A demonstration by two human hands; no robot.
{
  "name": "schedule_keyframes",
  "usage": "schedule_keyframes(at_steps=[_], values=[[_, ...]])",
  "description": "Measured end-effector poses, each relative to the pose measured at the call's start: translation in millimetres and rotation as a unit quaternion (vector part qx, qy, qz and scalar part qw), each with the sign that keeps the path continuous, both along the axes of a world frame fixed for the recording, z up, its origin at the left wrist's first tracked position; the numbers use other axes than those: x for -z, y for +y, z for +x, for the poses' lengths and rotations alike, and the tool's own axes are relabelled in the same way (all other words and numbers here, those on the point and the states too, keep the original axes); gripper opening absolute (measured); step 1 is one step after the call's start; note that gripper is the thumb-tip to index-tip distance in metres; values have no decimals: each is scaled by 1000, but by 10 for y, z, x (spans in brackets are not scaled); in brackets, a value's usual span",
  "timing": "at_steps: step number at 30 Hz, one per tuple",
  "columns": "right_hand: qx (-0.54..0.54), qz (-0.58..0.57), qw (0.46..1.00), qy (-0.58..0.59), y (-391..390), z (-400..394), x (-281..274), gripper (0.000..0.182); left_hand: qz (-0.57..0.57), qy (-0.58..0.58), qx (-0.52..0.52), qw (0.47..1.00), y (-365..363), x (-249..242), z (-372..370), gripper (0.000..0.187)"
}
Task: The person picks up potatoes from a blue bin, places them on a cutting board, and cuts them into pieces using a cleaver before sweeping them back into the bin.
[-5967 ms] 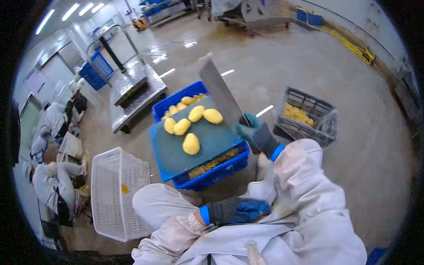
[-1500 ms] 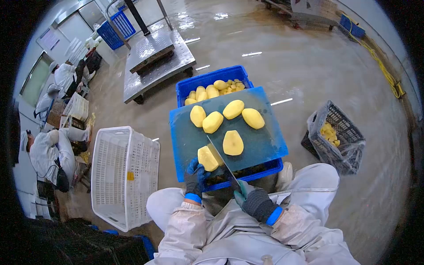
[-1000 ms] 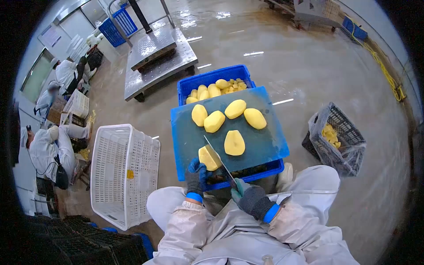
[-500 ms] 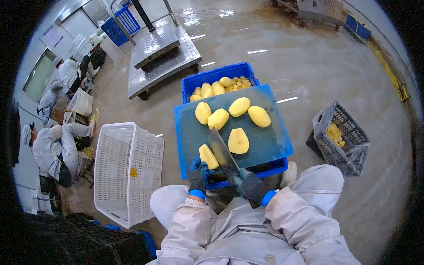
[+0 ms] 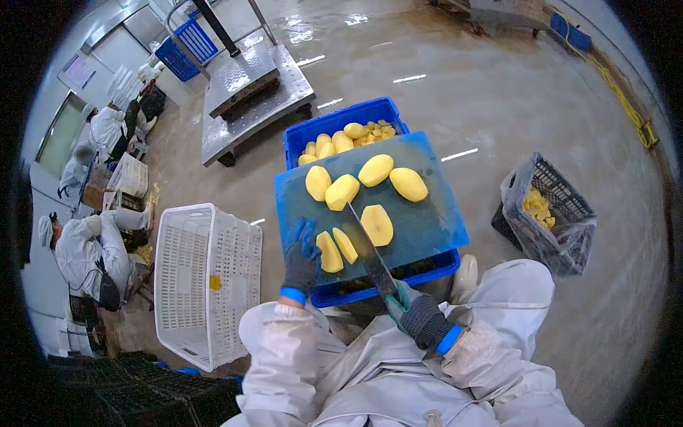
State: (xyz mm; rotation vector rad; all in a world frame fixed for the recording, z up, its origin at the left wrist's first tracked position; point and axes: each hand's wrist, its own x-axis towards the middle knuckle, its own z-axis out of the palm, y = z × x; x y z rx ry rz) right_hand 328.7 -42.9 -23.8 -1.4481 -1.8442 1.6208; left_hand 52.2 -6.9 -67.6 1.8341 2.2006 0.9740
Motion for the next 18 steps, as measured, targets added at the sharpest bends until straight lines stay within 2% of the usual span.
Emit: schedule_keyframes(at_steps=[2,3,4,5,6,9,11,12,14,16,18], values=[[10,-8,1000,12,-16,36,33,39,-74,-3,148,986,141,-62,-44,58],[19,-14,999,24,-14,43,43,38,-73,-2,149,986,167,3,-93,58],[20,-14,999,25,-7,46,8,38,-130,-4,182,975,212,61,-135,57],[29,-35,998,46,-9,57,-61,30,-187,-8,214,959,224,122,-176,56],[38,-57,995,67,-15,69,-116,23,-188,-8,214,958,186,178,-226,56],[28,-41,997,66,-38,88,-177,24,-226,-32,169,959,4,121,-256,49],[11,-26,997,73,-50,81,-75,24,-109,-8,135,985,-155,243,-287,36],[-1,-8,997,79,-61,80,-23,25,-111,-8,129,985,-235,302,-302,36],[-23,10,997,68,-97,69,49,26,-159,-117,33,980,-358,226,-220,26],[-42,31,997,56,-87,33,-20,27,-146,-153,-9,977,-487,266,-149,23],[-100,46,992,-56,-67,-9,-230,40,-132,-190,-49,972,-552,280,-60,21]])
